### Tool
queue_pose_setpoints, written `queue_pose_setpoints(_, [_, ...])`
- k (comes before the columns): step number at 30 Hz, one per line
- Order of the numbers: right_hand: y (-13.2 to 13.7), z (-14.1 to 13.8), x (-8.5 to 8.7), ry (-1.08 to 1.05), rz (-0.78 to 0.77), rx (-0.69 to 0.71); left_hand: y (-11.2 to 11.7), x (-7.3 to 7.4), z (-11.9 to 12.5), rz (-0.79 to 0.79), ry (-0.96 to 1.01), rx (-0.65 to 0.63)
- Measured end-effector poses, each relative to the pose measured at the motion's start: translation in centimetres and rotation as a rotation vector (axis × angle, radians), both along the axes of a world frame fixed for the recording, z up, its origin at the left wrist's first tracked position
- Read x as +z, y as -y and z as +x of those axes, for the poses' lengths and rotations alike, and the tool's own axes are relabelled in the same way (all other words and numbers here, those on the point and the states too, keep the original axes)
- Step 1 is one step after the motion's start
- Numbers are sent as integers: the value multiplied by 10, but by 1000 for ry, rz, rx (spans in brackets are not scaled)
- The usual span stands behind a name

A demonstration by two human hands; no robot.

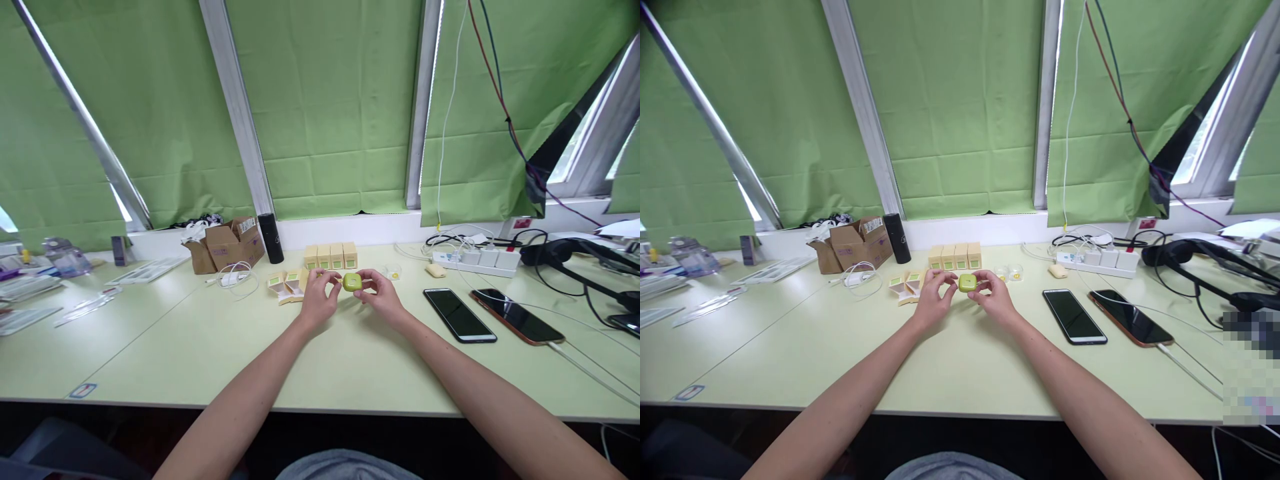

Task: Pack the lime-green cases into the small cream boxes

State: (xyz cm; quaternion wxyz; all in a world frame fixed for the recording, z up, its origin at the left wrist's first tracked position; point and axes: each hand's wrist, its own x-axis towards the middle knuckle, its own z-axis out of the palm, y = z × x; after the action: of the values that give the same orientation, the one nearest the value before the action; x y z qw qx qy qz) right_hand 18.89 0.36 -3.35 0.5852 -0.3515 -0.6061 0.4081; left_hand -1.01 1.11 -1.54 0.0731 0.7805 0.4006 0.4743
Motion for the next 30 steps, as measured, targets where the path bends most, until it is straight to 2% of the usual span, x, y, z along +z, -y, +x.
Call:
queue_pose_setpoints(12, [4,-1,5,-126,-36,119,1,-3,-2,177,-184,-78])
queue_pose_setpoints(19, [5,-3,3,-63,-6,91,7,-1,2,231,-279,-112])
queue_pose_setpoints(23, [2,-3,-1,-18,22,59,6,0,3,209,-209,-133])
queue_pose_setpoints(26, [1,1,-4,155,115,-65,3,2,2,127,-48,-104])
queue_pose_setpoints(30, [2,4,-4,711,358,-292,-9,2,-4,-68,190,9])
